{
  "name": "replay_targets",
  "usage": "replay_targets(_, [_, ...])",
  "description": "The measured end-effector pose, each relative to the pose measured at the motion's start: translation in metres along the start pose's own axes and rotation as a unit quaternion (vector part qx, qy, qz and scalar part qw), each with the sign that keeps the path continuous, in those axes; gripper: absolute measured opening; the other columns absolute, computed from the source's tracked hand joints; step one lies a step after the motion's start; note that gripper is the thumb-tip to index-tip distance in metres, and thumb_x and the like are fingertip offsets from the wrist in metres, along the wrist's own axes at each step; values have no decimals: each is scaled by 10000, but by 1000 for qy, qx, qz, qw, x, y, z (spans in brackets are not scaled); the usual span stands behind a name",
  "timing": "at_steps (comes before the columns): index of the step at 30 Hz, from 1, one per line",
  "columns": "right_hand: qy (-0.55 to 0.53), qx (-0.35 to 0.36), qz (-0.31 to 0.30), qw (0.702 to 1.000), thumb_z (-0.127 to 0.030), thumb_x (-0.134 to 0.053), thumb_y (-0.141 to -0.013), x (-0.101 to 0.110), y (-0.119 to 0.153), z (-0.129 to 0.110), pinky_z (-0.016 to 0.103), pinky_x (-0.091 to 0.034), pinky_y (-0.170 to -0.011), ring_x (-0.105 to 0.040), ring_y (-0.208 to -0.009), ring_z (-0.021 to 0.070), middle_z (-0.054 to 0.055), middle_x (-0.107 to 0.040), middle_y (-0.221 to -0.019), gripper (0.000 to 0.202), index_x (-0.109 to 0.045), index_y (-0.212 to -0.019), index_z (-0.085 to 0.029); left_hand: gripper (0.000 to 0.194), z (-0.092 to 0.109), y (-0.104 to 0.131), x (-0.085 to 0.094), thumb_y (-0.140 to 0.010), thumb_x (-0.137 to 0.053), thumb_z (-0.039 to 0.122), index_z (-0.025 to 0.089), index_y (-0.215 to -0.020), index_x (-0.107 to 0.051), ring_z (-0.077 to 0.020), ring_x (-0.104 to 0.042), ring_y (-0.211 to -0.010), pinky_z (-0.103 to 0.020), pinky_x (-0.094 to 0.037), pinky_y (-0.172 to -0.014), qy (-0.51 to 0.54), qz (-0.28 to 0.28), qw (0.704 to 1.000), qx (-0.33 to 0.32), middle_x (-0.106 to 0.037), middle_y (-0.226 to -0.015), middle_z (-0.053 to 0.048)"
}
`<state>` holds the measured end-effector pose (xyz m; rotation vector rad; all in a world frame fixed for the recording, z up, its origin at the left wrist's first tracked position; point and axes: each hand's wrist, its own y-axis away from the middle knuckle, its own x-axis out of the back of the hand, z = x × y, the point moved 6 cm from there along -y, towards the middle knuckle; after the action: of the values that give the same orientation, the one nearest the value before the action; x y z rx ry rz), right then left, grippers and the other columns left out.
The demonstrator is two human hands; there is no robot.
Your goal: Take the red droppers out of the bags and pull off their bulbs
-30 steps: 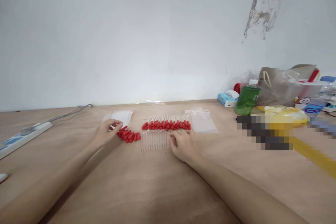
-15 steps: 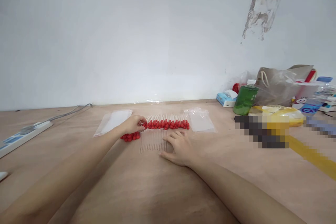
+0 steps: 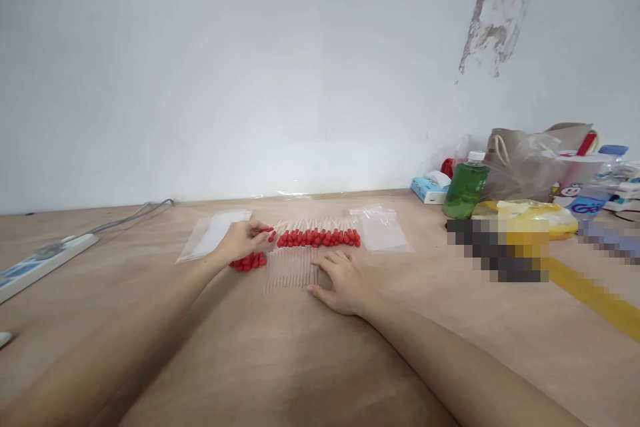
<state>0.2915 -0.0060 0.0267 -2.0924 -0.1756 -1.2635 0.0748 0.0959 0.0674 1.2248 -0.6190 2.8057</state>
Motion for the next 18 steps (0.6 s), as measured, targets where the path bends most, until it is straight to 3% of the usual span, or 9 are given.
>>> replay_targets(4, [-2, 0, 10, 1000, -478, -555, -733, 1, 0, -1, 417, -353, -869, -486, -998, 233, 97, -556, -1062, 471, -523, -1108, -196, 290, 4, 21, 9, -732, -514, 310, 154, -945, -632, -188, -644, -771, -262, -494, -651, 27, 52, 998, 10, -689, -842, -59])
replay_targets(7, [-21, -22, 78, 996, -483, -543, -738, 6, 0, 3, 417, -365, -880, -469, -1034, 238, 111, -513, -1115, 557, -434, -1197, -188, 329, 7, 47, 5, -757, -516, 345, 127, -990, -598, -182, -644, -746, -261, -503, -632, 111, 70, 991, -1, -682, -869, -80])
replay_targets(10, [-33, -39, 176, 983, -461, -554, -735, 17, 5, 6, 415, -365, -909, -418, -1102, 249, 146, -435, -1190, 672, -315, -1287, -161, 253, 14, 74, -11, -742, -565, 310, 129, -912, -615, -172, -640, -733, -254, -506, -633, 191, 35, 980, -51, -678, -840, -79])
replay_targets(12, [-21, -16, 201, 979, -464, -565, -726, 22, 8, 2, 423, -352, -930, -386, -1137, 257, 155, -402, -1219, 721, -279, -1313, -157, 198, 20, 89, -23, -743, -570, 266, 128, -875, -621, -172, -638, -756, -258, -513, -654, 198, 1, 977, -82, -673, -844, -83])
replay_targets(15, [12, 55, 181, 982, -461, -558, -741, 23, 13, -9, 417, -349, -917, -409, -1110, 247, 140, -447, -1185, 627, -375, -1268, -175, 167, 30, 104, -38, -761, -548, 220, 132, -882, -624, -173, -633, -817, -281, -524, -705, 192, -48, 974, -114, -664, -906, -90])
replay_targets(18, [36, 103, 146, 983, -424, -542, -777, 21, 15, -17, 418, -311, -904, -486, -964, 206, 77, -583, -995, 383, -548, -1097, -213, 164, 41, 111, -46, -782, -527, 203, 147, -898, -628, -166, -624, -865, -298, -526, -747, 188, -75, 970, -137, -653, -951, -81])
